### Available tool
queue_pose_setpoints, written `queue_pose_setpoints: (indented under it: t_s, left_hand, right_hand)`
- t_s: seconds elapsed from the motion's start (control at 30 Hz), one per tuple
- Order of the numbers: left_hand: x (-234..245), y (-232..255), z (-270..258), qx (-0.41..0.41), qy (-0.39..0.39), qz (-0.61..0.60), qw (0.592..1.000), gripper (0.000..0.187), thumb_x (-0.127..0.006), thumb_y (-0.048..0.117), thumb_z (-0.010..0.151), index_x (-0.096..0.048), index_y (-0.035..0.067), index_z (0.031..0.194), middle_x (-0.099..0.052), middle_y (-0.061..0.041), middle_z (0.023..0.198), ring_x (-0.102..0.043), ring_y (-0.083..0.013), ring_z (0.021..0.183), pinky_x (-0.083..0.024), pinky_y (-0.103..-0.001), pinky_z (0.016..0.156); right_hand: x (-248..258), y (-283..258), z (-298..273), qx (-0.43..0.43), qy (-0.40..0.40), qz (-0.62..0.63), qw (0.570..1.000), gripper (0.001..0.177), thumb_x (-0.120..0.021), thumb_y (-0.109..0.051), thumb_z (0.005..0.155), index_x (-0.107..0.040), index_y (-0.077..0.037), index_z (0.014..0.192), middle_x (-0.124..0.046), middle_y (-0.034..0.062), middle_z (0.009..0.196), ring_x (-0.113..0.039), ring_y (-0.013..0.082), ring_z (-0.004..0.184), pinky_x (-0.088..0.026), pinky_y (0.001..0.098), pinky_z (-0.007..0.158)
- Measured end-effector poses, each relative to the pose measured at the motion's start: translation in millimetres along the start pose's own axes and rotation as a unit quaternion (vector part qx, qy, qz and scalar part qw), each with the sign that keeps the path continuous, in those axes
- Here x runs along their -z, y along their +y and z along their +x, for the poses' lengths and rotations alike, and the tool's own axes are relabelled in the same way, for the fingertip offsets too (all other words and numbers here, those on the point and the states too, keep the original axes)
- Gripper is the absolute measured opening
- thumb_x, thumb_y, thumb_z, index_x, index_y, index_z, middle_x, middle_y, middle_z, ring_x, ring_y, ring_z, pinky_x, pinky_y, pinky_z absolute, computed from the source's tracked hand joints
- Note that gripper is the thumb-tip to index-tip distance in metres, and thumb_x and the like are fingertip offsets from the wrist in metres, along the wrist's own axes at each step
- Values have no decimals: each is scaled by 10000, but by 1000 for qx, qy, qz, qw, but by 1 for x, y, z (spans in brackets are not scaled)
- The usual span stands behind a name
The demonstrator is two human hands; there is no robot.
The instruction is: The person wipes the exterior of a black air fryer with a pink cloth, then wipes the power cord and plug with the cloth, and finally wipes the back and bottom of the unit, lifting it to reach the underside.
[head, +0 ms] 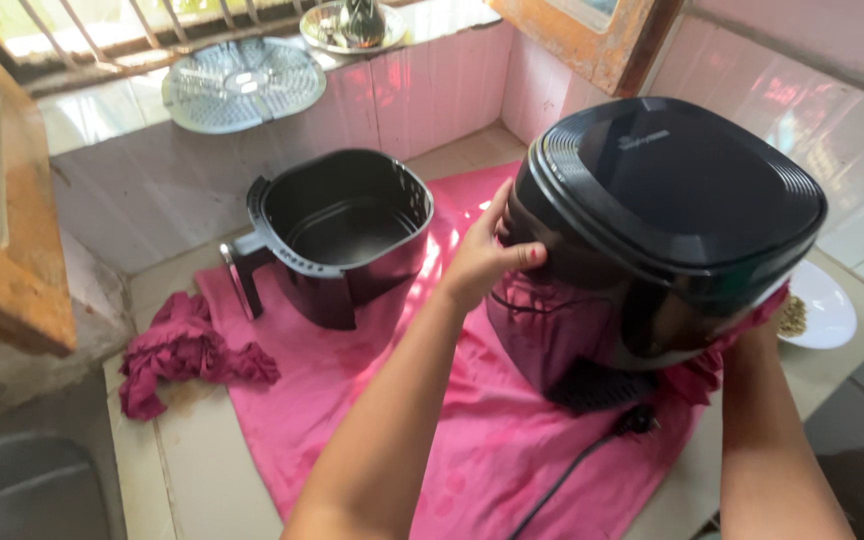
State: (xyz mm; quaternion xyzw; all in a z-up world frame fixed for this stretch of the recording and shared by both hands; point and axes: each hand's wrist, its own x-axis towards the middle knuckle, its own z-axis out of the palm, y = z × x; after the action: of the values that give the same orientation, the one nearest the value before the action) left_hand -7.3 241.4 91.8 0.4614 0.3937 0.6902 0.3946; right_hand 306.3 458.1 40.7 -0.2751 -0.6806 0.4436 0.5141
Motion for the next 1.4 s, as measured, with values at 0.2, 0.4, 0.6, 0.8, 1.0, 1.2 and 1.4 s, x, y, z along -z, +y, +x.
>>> queue_pose_setpoints:
  t_s: [0.2, 0.4, 0.6, 0.8, 1.0, 1.2, 1.4]
  left_hand:
    - [-50, 49, -59, -25, 109, 135, 984, 1057, -955, 294, 607, -431, 19, 1483, -671, -66, 1196, -669, -193, 1089, -565, -360, 922]
    - [-98, 67, -103, -44, 231, 309, 922, 973, -961, 255, 666, -427, -56, 1419, -727, -153, 1183, -726, -262, 1104, -569, -340, 934]
    - [-90, 65, -108, -126, 239, 417, 868, 725, -862, 299, 800, -546, -67, 1341, -745, -187, 1098, -757, -285, 958, -599, -357, 800]
    - [-66, 78, -96, -60, 264, 424, 864, 309, -754, 313, 877, -740, 53, 1043, -763, -109, 900, -737, -228, 751, -563, -348, 666]
    - [-89, 67, -122, 3, 214, 305, 928, 233, -699, 254, 893, -759, 34, 941, -759, -77, 807, -743, -173, 690, -551, -317, 610]
    - [-147, 40, -124, 180, 106, 18, 978, 483, -588, 425, 998, -668, 41, 1279, -732, -134, 1070, -676, -219, 948, -545, -356, 801]
    - [-160, 38, -113, 294, 88, -291, 906, 619, -453, 586, 976, -511, 131, 1392, -649, -72, 1217, -638, -241, 1049, -532, -509, 803]
  right_hand:
    - [-13, -9, 8, -20, 3, 26, 999, 305, -518, -81, 1069, -569, -18, 1363, -629, 80, 1315, -628, 196, 1163, -535, 339, 994]
    - [-18, -5, 2, -30, 4, 28, 999, 297, -511, -21, 1046, -588, -9, 1332, -638, 98, 1296, -651, 210, 1148, -562, 356, 992]
    - [-10, -1, 0, -19, 37, 35, 998, 300, -504, 40, 1022, -608, 1, 1301, -647, 116, 1278, -673, 224, 1133, -588, 373, 990]
    - [11, -30, -5, 44, 127, 61, 989, 314, -497, 100, 999, -627, 10, 1270, -656, 134, 1259, -695, 237, 1118, -615, 390, 989]
    - [18, -105, -53, 195, 255, 178, 930, 265, -461, 149, 1101, -593, 29, 1299, -640, 142, 1277, -660, 227, 1084, -618, 404, 1016]
    - [-65, -165, -109, 224, 327, 153, 905, 387, -532, 151, 1028, -561, 16, 1390, -576, 110, 1383, -625, 212, 1218, -568, 372, 1131]
    - [-115, -192, -179, 104, 107, 103, 983, 760, -542, 126, 817, -405, 7, 1555, -557, 84, 1386, -586, 201, 1247, -498, 321, 1094]
